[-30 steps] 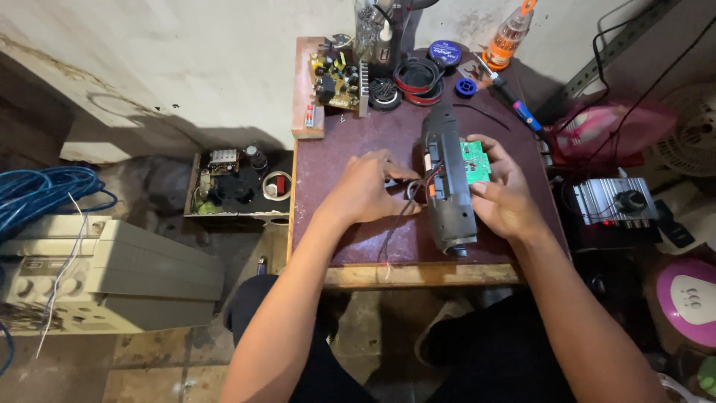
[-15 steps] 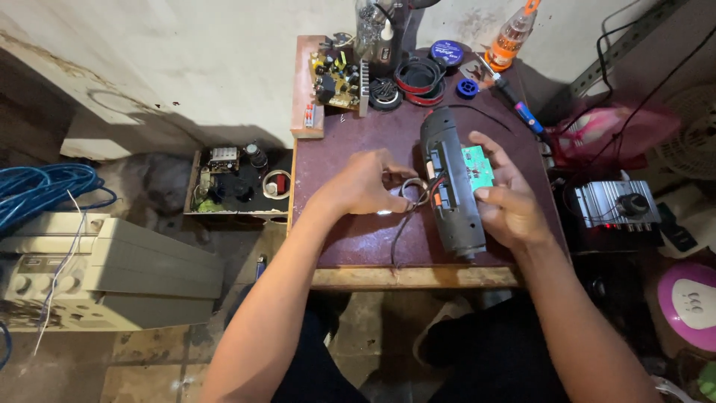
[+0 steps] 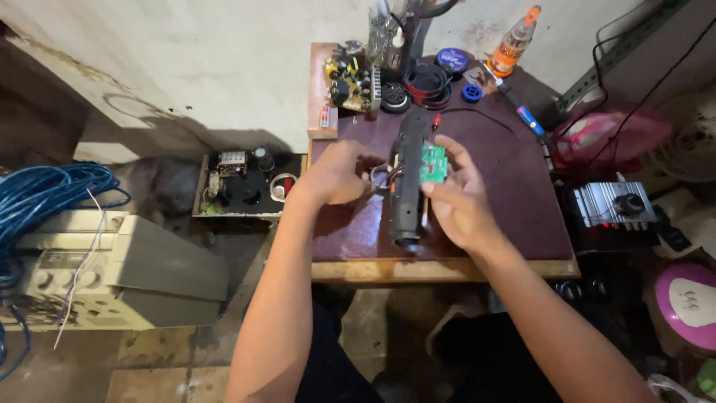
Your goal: The person fits a printed circuit board into a plastic enclosure and solders a wire connection to complete the assembly.
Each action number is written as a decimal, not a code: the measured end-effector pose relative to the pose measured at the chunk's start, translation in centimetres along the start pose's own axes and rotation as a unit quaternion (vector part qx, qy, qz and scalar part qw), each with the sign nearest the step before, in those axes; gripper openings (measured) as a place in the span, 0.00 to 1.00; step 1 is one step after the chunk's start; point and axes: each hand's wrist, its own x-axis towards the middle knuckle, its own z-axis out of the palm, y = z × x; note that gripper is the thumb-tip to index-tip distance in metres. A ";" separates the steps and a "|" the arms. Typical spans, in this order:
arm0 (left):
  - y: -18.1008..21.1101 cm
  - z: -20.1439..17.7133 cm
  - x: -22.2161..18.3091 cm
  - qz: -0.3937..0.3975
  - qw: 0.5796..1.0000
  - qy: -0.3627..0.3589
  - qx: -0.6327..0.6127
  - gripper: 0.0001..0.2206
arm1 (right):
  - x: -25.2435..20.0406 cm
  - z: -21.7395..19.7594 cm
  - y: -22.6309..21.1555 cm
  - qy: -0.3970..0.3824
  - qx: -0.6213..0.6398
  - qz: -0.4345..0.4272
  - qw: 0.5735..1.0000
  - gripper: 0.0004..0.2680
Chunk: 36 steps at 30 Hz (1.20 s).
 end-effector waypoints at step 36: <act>3.4 -0.5 -0.1 0.469 0.873 0.136 0.024 0.13 | 1.2 -0.5 -5.3 -0.122 -0.388 0.016 0.914 0.29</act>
